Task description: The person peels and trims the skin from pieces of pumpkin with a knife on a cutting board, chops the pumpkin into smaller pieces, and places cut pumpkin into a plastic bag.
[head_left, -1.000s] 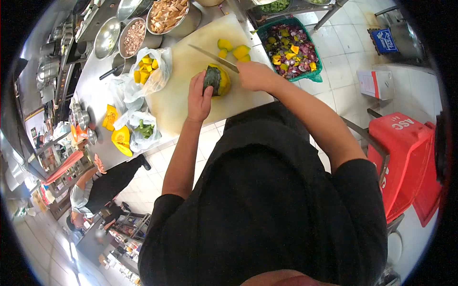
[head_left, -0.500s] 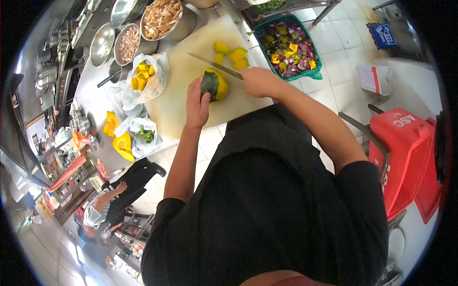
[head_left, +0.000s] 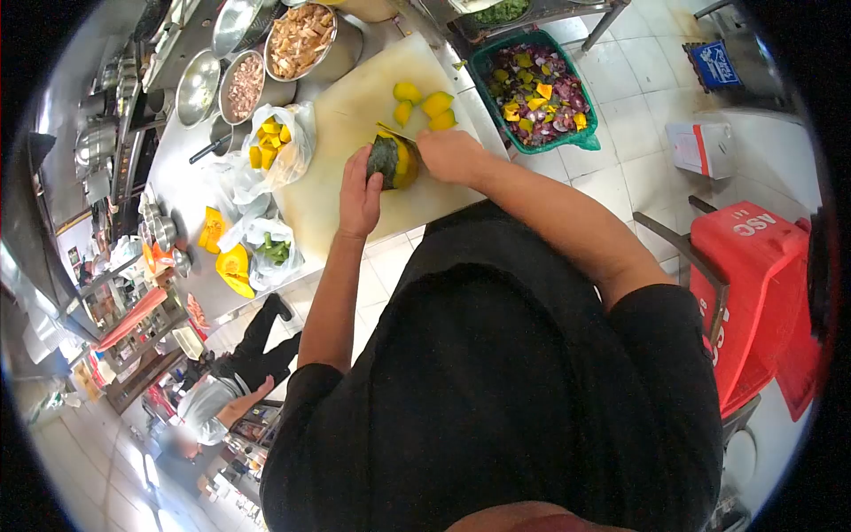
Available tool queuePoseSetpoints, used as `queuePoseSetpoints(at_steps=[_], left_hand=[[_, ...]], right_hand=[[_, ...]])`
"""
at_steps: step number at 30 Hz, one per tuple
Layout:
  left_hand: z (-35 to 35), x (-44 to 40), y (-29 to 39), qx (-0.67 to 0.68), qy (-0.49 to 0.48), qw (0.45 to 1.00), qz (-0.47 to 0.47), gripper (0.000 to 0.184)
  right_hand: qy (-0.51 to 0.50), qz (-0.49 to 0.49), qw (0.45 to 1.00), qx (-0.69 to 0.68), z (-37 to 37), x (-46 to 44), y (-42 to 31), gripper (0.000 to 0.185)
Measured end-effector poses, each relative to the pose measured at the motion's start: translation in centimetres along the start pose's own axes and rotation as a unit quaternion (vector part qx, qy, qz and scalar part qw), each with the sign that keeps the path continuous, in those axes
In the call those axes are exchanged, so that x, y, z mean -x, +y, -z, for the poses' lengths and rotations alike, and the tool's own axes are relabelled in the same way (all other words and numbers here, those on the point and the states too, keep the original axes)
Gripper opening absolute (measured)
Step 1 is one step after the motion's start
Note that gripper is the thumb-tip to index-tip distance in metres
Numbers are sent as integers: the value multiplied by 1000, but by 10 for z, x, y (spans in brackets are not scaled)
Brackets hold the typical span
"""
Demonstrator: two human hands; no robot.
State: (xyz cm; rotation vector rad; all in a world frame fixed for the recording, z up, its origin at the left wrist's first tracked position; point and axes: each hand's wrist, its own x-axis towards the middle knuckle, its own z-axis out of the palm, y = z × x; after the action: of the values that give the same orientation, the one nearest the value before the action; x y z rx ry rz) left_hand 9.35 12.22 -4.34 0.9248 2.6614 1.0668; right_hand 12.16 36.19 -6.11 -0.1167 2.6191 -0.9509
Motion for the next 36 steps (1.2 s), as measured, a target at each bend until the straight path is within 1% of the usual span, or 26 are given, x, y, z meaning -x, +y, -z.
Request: queuePoseSetpoints(at_steps=[2, 5, 8, 11, 13, 14, 16, 18, 21, 25, 27, 29, 32, 35, 36], left_hand=[[2, -1, 2, -15, -9, 1000, -1, 50], [1, 1, 1, -2, -6, 1000, 16, 50], [-2, 2, 2, 1, 6, 1000, 12, 50], [-3, 1, 5, 8, 12, 1000, 2, 50], [-5, 1, 5, 18, 16, 1000, 1, 49], [-5, 2, 5, 23, 17, 1000, 0, 49], [-6, 3, 4, 14, 20, 1000, 9, 49], [-8, 4, 5, 10, 22, 1000, 10, 49], [-9, 4, 5, 10, 28, 999, 13, 50], [-12, 6, 8, 4, 31, 999, 43, 50], [-12, 6, 12, -10, 35, 998, 49, 51], [-11, 7, 17, -33, 43, 997, 49, 52], [-9, 8, 27, -76, 82, 993, 34, 55], [-7, -1, 55, -146, 125, 981, -38, 57], [-11, -6, 63, -142, 137, 978, -65, 59]], right_hand=[[-17, 1, 999, -30, 5, 2, 4, 25], [-33, -21, 998, -47, 6, 16, 12, 25], [28, -100, 994, -42, 20, 41, 35, 28], [12, -139, 990, 10, 45, 58, 61, 30], [58, -155, 986, 31, 64, 67, 77, 29], [68, -164, 984, 26, 77, 79, 80, 27], [70, -161, 984, 43, 81, 90, 87, 26], [65, -159, 984, 55, 83, 100, 93, 23], [84, -145, 986, -2, 72, 109, 100, 23], [49, -132, 989, -54, 41, 112, 106, 26], [66, -146, 984, -78, 32, 118, 109, 27], [108, -191, 972, -85, 28, 119, 127, 26], [152, -231, 959, -64, 50, 144, 133, 25], [179, -252, 951, -17, 71, 173, 132, 23], [197, -252, 947, -11, 75, 180, 133, 24]])
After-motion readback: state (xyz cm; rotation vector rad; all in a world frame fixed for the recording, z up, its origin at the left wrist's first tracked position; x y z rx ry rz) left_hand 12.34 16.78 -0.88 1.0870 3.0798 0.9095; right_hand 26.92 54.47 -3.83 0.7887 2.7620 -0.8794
